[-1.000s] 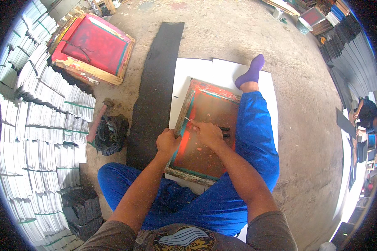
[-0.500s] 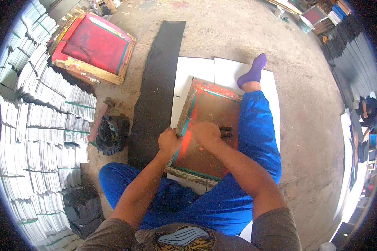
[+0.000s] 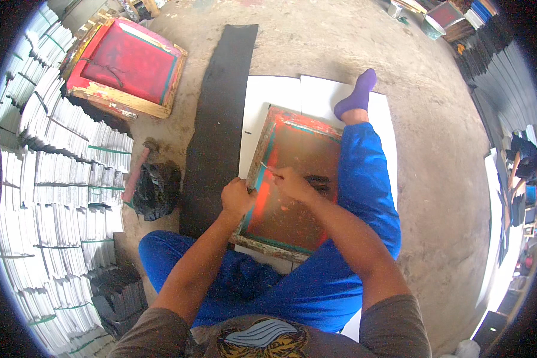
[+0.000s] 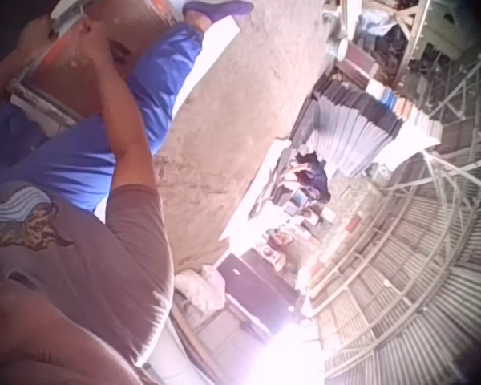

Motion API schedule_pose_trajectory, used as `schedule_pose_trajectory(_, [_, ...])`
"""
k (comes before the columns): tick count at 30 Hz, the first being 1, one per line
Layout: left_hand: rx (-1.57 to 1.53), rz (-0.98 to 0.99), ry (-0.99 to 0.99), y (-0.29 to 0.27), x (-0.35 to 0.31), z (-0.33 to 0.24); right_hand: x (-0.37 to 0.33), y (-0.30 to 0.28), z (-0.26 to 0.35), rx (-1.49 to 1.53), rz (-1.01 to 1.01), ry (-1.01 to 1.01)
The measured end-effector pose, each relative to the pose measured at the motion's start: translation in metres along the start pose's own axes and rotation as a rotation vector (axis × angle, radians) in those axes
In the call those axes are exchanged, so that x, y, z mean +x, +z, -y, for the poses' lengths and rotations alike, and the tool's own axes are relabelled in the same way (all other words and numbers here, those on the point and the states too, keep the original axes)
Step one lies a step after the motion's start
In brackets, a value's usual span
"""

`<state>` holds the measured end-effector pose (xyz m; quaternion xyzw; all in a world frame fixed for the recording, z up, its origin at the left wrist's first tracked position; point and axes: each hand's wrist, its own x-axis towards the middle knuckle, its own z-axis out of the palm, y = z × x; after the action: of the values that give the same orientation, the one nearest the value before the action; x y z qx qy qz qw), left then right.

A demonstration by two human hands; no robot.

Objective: The person sits on the floor and uses a squeegee to pull red ink across a screen printing frame onto a white sheet. The person repeatedly repositions the frame and applies ink to the screen to continue printing.

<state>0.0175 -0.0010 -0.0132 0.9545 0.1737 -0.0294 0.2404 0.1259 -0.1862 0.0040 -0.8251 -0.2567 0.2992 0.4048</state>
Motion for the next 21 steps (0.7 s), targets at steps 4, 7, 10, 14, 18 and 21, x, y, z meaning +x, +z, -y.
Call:
schedule_pose_trajectory(4, [-0.018,-0.006,-0.001,-0.001,-0.002,0.003,-0.015,-0.007,0.021,-0.401,-0.006,-0.065])
schedule_pose_trajectory(7, [-0.02,0.0,0.0,-0.002,-0.002,0.002,-0.021,-0.003,0.027,-0.658,-0.058,-0.094])
schedule_pose_trajectory(10, [0.006,0.017,0.0,-0.003,0.001,-0.003,-0.007,0.0,0.005,-0.233,-0.024,-0.016])
schedule_pose_trajectory(14, [-0.018,0.013,-0.028,-0.004,-0.002,0.006,-0.007,-0.006,0.026,0.301,0.078,0.24])
schedule_pose_trajectory(18, [-0.013,0.019,-0.013,-0.007,-0.001,-0.002,-0.001,0.004,-0.016,-0.258,-0.025,-0.141])
schedule_pose_trajectory(21, [-0.011,0.008,-0.036,-0.003,-0.003,0.002,-0.015,-0.002,0.008,-0.801,-0.06,-0.174])
